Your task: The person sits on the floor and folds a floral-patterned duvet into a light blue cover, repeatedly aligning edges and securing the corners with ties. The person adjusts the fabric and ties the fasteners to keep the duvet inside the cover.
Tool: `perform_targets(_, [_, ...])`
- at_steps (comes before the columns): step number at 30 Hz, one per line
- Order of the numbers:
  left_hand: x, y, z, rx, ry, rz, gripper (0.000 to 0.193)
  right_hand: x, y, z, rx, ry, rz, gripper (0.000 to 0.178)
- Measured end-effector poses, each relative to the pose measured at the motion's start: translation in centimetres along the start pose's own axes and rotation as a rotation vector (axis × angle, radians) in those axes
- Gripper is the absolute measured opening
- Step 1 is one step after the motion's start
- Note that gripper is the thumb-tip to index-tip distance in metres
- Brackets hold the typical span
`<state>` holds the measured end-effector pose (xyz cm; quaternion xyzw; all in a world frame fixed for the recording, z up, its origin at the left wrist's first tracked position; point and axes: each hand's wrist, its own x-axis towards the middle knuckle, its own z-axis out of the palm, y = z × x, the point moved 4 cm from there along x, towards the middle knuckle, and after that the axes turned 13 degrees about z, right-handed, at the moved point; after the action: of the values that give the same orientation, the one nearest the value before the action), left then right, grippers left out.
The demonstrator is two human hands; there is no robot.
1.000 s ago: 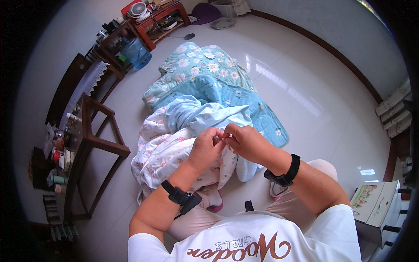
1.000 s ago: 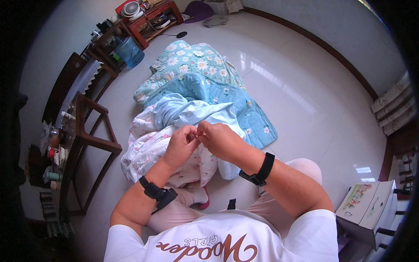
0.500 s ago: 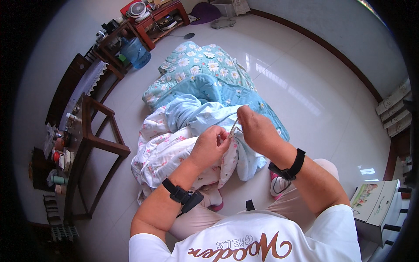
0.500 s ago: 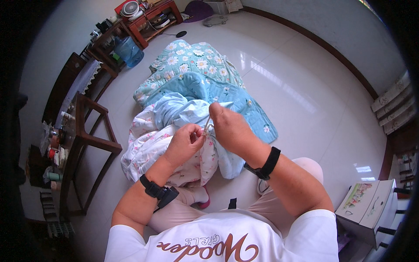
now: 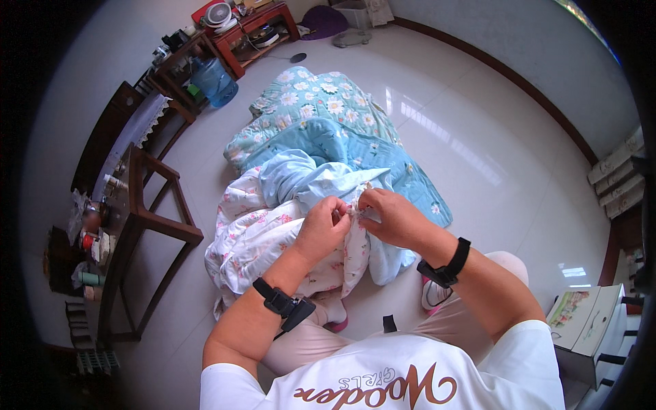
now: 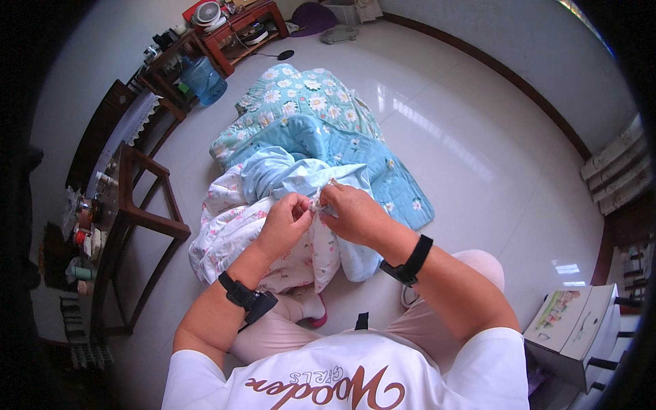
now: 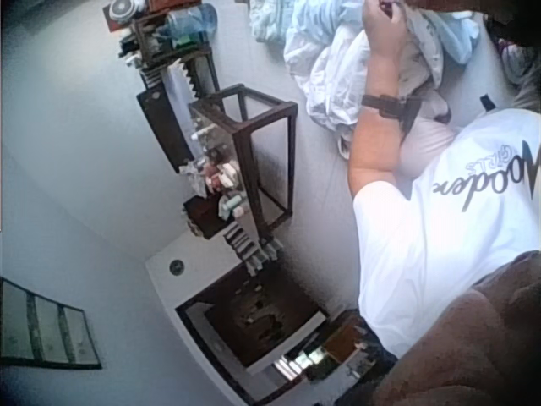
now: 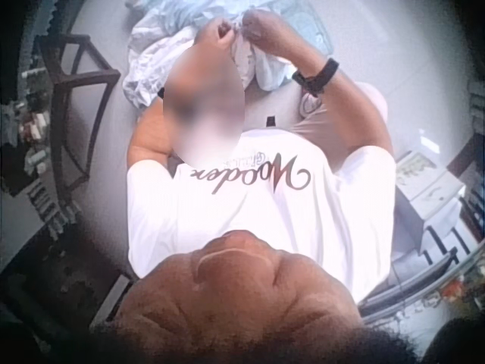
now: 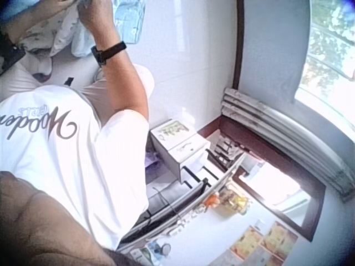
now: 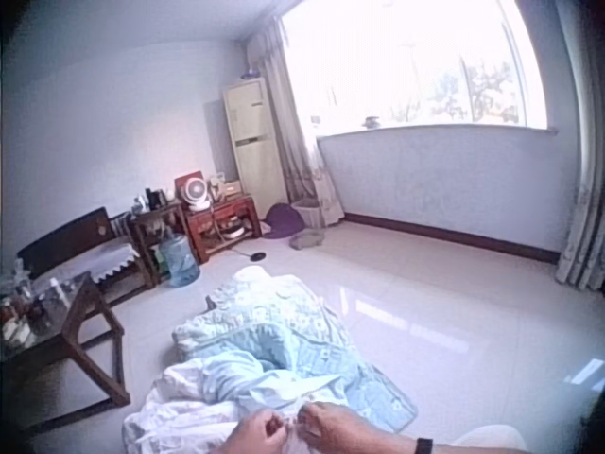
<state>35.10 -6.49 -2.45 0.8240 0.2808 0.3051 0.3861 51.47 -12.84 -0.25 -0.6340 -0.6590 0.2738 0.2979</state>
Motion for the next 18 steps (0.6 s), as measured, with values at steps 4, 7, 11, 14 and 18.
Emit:
perform_targets(4, [0.1,0.8,0.2,-0.095,-0.048,0.155,0.011,0.5,1.5,1.5,0.034,0.098,0.117,0.019])
perform_targets(7, [-0.5,1.3,0.5,-0.456,-0.198,-0.035,0.012,1.5,4.0,1.5,0.022,0.178,0.32,0.013])
perform_targets(11, [-0.9,2.8,-0.4,-0.51,-0.454,-0.008,0.015,2.3,6.6,1.5,0.276,0.143,0.427,0.008])
perform_targets(14, [-1.3,1.4,-1.1,-0.266,-0.464,-0.341,0.012,1.8,7.2,2.5,0.54,0.014,0.535,0.008])
perform_targets(18, [-0.8,1.5,-1.2,0.079,-0.203,-0.112,0.022,1.5,5.9,3.4,0.644,-0.067,0.47,0.009])
